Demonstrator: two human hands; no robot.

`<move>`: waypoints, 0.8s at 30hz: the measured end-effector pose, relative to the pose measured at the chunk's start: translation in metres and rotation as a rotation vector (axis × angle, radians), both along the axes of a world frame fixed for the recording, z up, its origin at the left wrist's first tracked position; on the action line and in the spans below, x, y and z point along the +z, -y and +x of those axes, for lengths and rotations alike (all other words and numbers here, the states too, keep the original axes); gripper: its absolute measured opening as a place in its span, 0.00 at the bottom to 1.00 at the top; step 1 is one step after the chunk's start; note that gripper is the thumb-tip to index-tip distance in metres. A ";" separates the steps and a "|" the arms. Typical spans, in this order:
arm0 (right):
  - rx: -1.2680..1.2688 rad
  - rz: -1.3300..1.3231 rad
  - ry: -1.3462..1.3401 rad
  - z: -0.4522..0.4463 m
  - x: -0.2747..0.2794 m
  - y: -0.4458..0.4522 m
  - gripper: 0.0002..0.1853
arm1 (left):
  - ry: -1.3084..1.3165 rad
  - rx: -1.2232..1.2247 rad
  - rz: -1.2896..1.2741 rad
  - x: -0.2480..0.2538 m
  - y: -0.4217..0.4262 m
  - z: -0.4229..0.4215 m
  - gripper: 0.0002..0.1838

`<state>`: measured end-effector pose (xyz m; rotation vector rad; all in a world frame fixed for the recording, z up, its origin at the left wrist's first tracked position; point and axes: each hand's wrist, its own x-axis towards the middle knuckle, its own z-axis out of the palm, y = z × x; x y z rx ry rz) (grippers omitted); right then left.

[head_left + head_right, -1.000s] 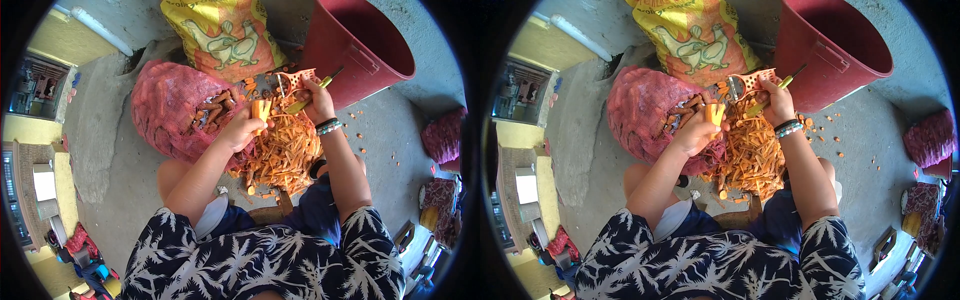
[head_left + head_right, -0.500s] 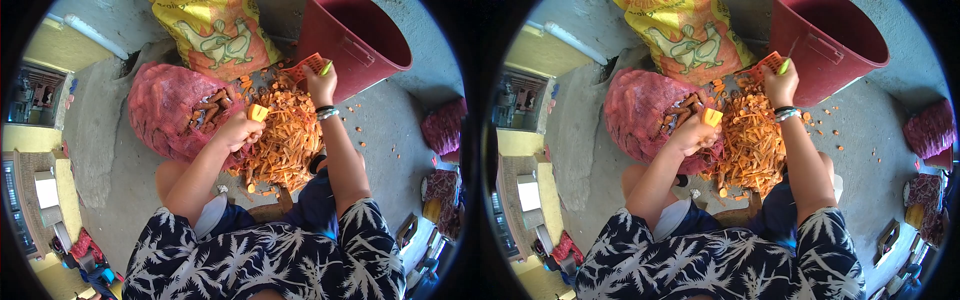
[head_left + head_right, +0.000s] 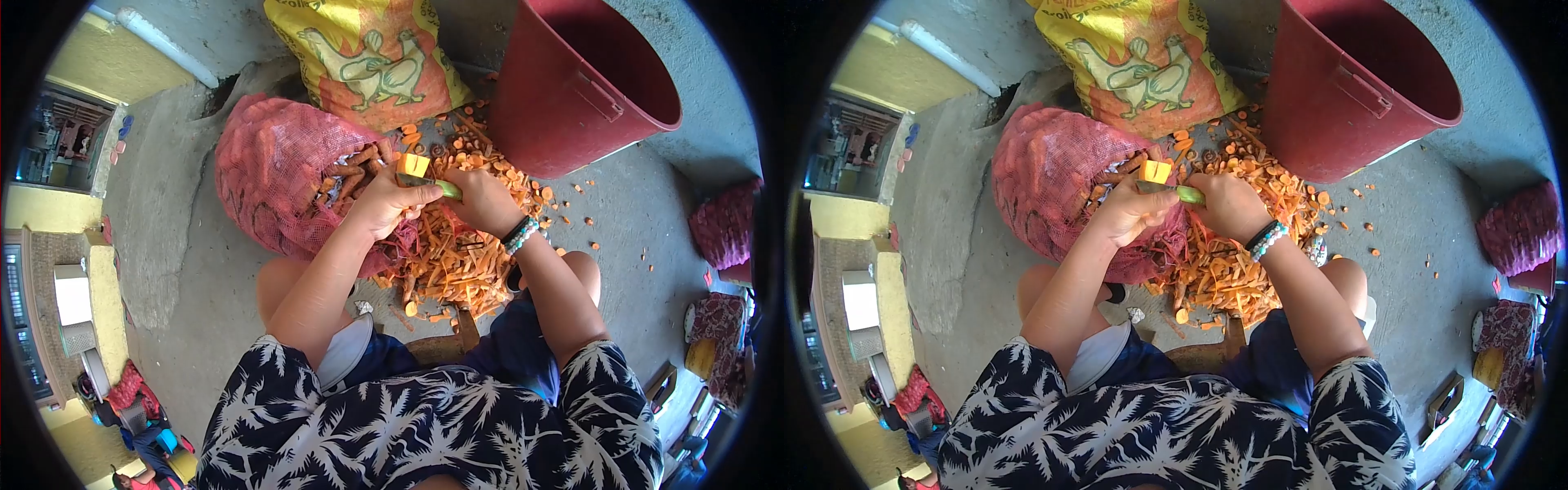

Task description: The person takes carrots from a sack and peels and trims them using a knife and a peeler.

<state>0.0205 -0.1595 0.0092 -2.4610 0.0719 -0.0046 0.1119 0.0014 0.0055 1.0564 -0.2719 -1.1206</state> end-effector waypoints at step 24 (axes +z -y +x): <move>-0.385 -0.290 -0.308 0.021 -0.086 0.072 0.15 | 0.205 0.060 0.266 -0.012 0.011 -0.021 0.13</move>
